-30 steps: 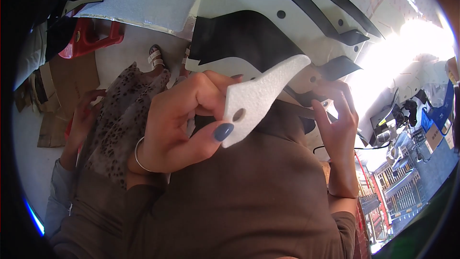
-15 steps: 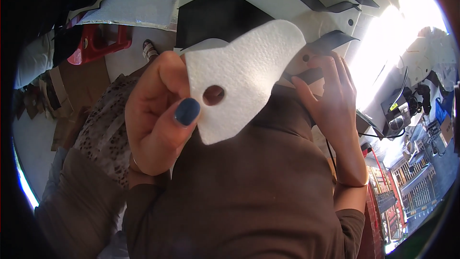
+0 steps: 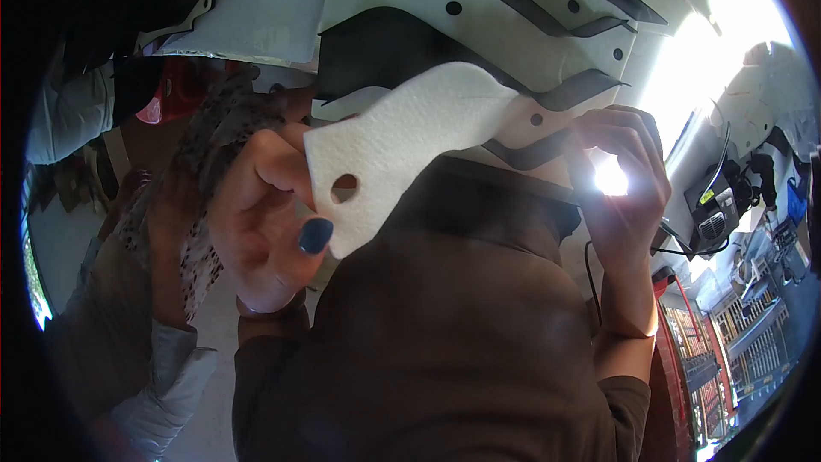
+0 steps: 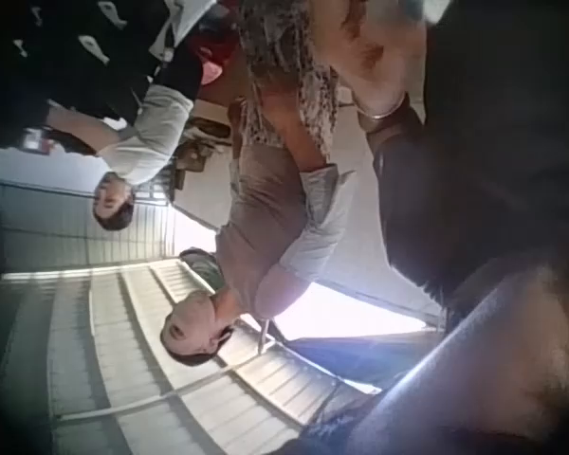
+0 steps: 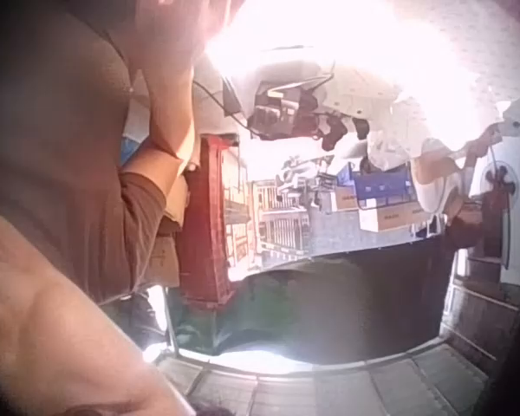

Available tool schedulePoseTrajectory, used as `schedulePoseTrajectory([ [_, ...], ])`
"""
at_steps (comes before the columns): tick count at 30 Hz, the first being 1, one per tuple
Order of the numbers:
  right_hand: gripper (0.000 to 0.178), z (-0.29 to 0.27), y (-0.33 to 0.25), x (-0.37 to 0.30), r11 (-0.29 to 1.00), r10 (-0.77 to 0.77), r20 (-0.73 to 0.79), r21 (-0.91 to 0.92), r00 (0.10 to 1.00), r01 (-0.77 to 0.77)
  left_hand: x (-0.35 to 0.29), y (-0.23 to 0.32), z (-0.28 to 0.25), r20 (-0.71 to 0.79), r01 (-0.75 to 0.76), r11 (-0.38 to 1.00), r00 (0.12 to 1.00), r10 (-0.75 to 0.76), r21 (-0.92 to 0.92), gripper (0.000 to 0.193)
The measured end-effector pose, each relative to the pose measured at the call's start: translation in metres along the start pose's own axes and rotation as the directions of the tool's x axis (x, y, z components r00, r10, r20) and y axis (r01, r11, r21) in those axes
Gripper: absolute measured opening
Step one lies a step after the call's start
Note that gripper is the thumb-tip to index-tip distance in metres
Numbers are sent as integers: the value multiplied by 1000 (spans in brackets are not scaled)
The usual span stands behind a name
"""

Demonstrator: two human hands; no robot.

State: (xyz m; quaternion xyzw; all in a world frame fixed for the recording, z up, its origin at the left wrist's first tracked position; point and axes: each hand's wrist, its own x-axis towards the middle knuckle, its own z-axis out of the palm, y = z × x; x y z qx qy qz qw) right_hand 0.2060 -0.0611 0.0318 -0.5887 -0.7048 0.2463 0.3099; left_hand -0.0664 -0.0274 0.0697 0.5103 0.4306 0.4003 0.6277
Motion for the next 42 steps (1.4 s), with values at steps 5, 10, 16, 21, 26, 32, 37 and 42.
schedulePoseTrajectory([
  [5, 20, 6, -8, 45, 999, -16, 72, 43, 997, 13, 3, -2, -3, -8, -60, 994, 998, 61, 91, 26],
  [10, 18, 22, -3, 60, 993, -99, 179, 73, 979, 87, 5, 0, -12, -107, 99, 973, 991, -78, 209, 23],
  [16, 19, 38, -10, 59, 987, -131, 99, -85, 986, 139, 31, -29, -33, -136, 91, 972, 989, -62, 217, 14],
  [21, 21, 47, -15, 61, 964, -164, 39, -206, 986, 168, 52, -46, -58, -48, -61, 827, 993, 106, 559, 11],
  [26, 20, 53, -20, 63, 938, -168, 65, -296, 984, 179, 56, -55, -63, -45, 3, 764, 998, 35, 645, 11],
  [32, 20, 58, -22, 62, 908, -212, 50, -360, 976, 216, 54, -66, -67, -26, 27, 721, 1000, -12, 693, 9],
  [37, 22, 61, -19, 59, 888, -237, 45, -396, 970, 235, 50, -62, -61, -42, 35, 697, 999, -7, 717, 11],
  [42, 22, 58, -17, 62, 977, -148, 55, -148, 987, 154, 42, -58, -54, -133, 179, 842, 983, -129, 508, 13],
])
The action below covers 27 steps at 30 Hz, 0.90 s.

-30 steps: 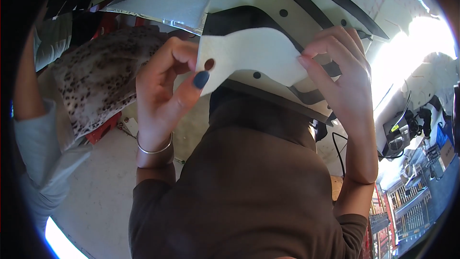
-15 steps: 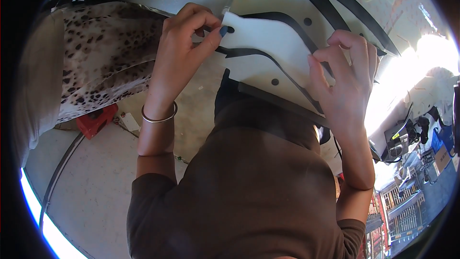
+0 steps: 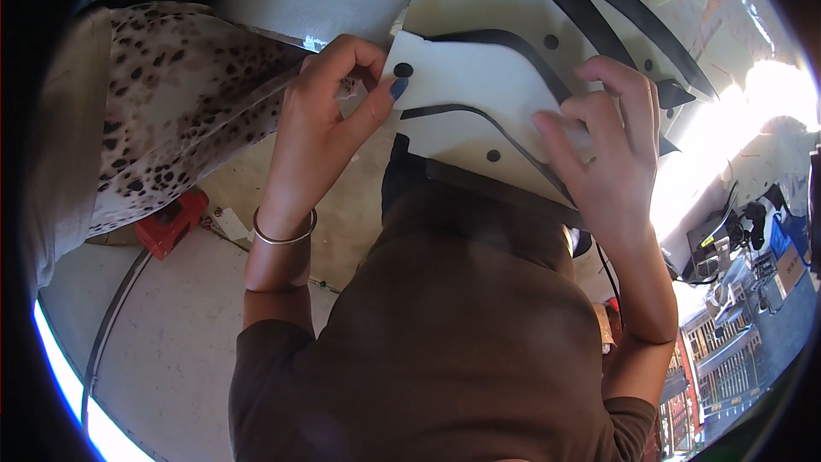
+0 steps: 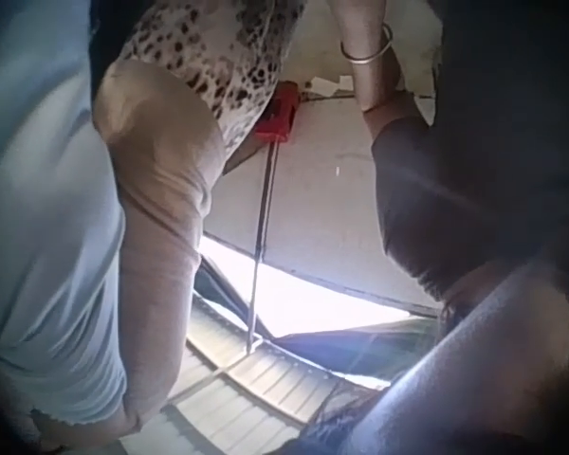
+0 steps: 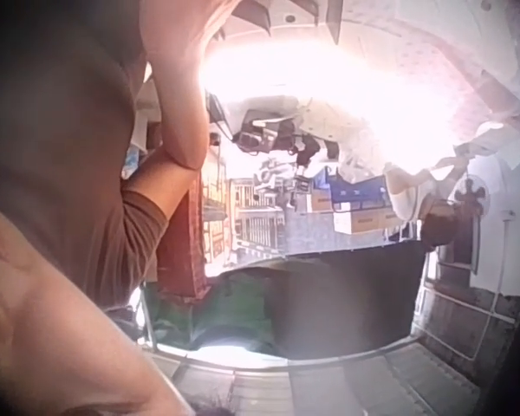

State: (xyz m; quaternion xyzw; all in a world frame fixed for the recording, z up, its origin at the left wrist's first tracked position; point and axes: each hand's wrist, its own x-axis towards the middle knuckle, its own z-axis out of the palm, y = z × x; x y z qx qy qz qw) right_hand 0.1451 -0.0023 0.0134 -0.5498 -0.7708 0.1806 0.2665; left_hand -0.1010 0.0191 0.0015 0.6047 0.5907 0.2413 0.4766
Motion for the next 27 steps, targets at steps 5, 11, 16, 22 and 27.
schedulePoseTrajectory([
  [5, 25, -1, 7, -7, 995, -83, -48, 44, 995, 86, -8, 14, 0, -55, -340, 931, 935, 350, 134, 16],
  [11, 26, -5, 12, -11, 990, -100, -92, 94, 991, 109, -11, 20, 1, -72, -460, 850, 868, 492, 257, 20],
  [16, 26, 0, 9, -8, 995, -84, -69, 40, 994, 87, -5, 13, 8, -169, -205, 944, 953, 252, 257, 15],
  [22, 26, 3, 4, -6, 997, -65, -38, -32, 997, 64, -4, -2, 4, -95, -106, 958, 986, 136, 268, 11],
  [27, 23, -1, 1, 1, 997, -8, 44, -74, 999, 11, -1, 0, -1, -40, 39, 977, 999, -31, 207, 10],
])
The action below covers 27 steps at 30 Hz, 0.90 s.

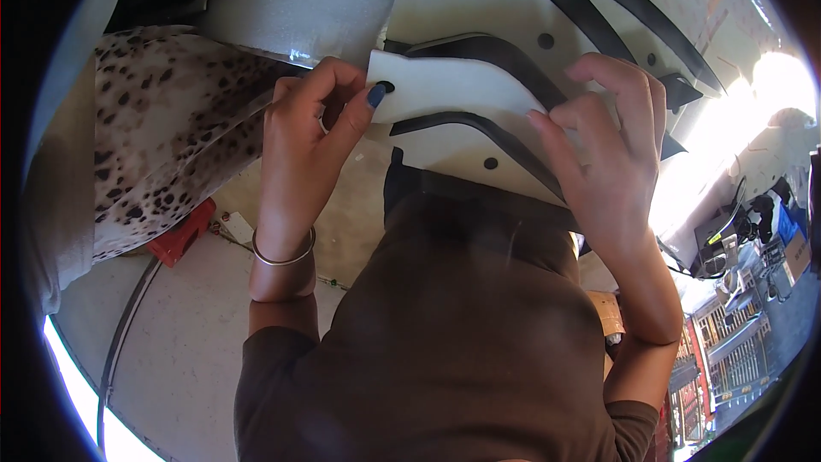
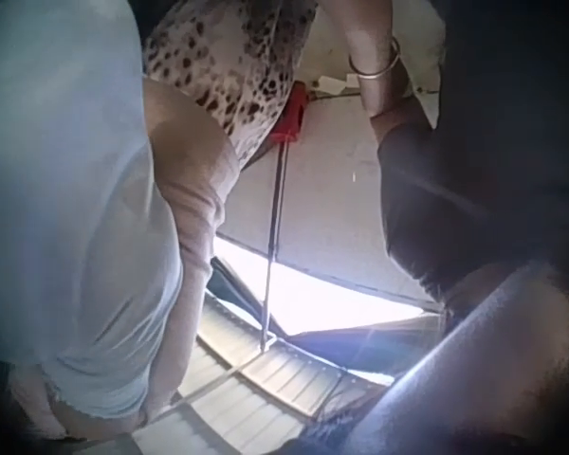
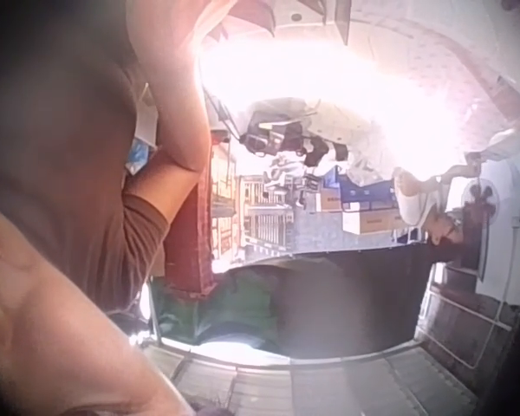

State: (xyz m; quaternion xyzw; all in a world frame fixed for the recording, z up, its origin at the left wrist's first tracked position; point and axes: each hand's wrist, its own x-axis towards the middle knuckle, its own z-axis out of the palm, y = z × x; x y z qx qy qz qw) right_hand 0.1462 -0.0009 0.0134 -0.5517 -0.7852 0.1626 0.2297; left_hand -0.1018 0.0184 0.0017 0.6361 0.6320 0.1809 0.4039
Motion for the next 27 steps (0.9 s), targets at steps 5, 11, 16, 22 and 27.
schedulePoseTrajectory([
  [5, 21, 1, -2, 10, 999, -9, 42, 32, 999, 7, 4, -3, -3, 12, 85, 981, 996, -84, -174, 10],
  [11, 22, -2, -1, 5, 984, 43, 51, 171, 998, -51, 1, -4, 2, -58, -61, 981, 997, 51, -182, 10],
  [16, 22, -4, 4, -1, 981, 86, 76, 169, 993, -98, -1, 7, 1, -10, -30, 997, 1000, 30, -65, 10],
  [22, 20, -18, 5, 1, 989, 47, 66, 139, 997, -56, -10, 20, -10, -46, -266, 963, 963, 264, -42, 15],
  [27, 18, -41, 10, -15, 978, 72, 91, 189, 993, -88, -27, 41, -7, -11, -503, 817, 853, 522, -282, 24],
])
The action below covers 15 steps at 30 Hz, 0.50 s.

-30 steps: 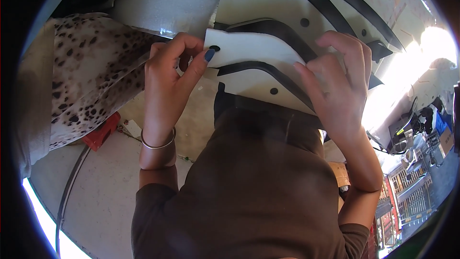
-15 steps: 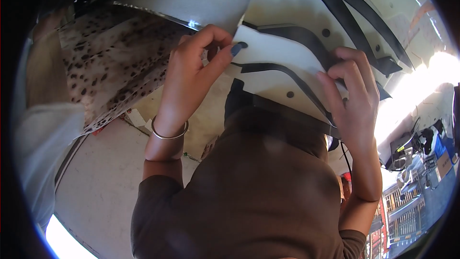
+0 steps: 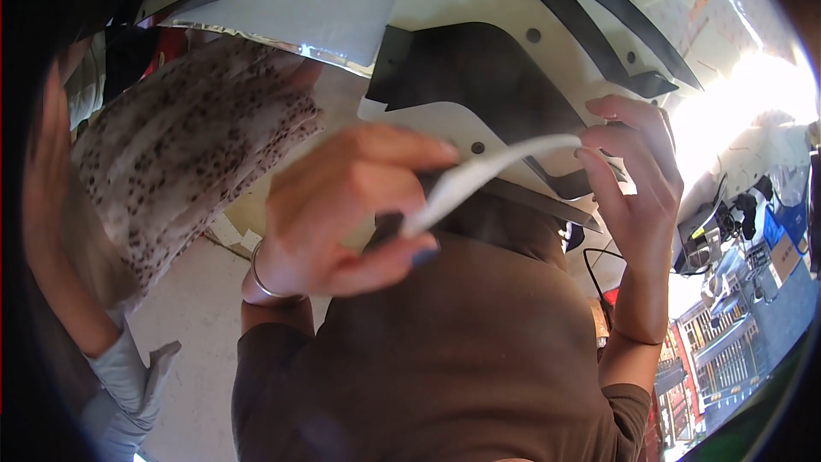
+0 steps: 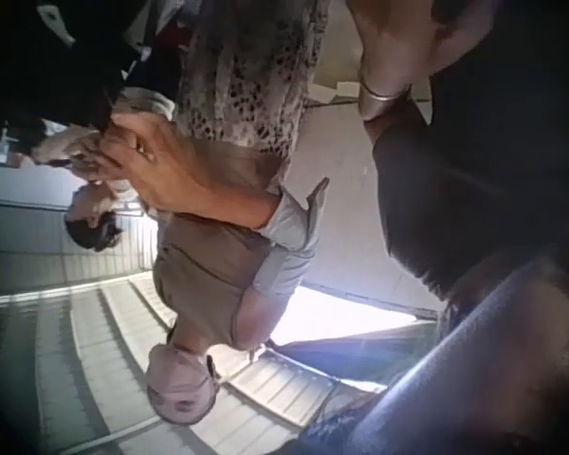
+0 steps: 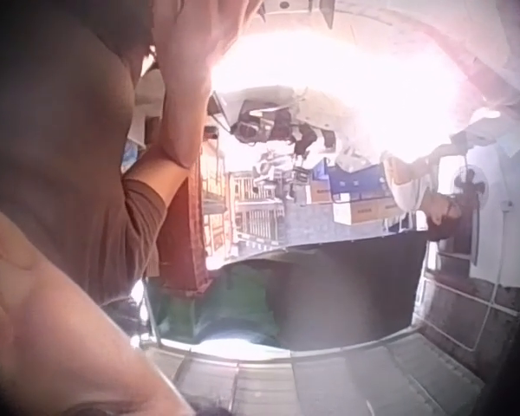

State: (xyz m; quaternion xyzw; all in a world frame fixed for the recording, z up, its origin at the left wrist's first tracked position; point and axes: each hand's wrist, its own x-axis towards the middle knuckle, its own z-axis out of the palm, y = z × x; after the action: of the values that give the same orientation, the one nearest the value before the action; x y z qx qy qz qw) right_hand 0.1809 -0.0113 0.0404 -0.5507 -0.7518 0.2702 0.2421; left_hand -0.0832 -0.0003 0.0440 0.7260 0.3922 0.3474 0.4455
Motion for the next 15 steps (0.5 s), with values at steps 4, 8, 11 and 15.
schedulePoseTrajectory([
  [4, 23, -3, 6, -28, 993, 24, -31, 118, 999, -20, 5, 12, 12, 221, -33, 947, 969, 108, -319, 26],
  [8, 31, 6, 15, -66, 988, 40, -178, 156, 983, -12, 4, 17, 19, 293, -17, 940, 948, 123, -341, 24],
  [11, 35, 12, 4, -71, 990, 48, -226, 139, 973, -16, 4, 19, 15, 313, -13, 937, 941, 129, -348, 23],
  [15, 30, 44, -21, -40, 996, 45, -199, 82, 979, -29, 2, 23, -2, 369, -10, 955, 921, 124, -296, 27],
])
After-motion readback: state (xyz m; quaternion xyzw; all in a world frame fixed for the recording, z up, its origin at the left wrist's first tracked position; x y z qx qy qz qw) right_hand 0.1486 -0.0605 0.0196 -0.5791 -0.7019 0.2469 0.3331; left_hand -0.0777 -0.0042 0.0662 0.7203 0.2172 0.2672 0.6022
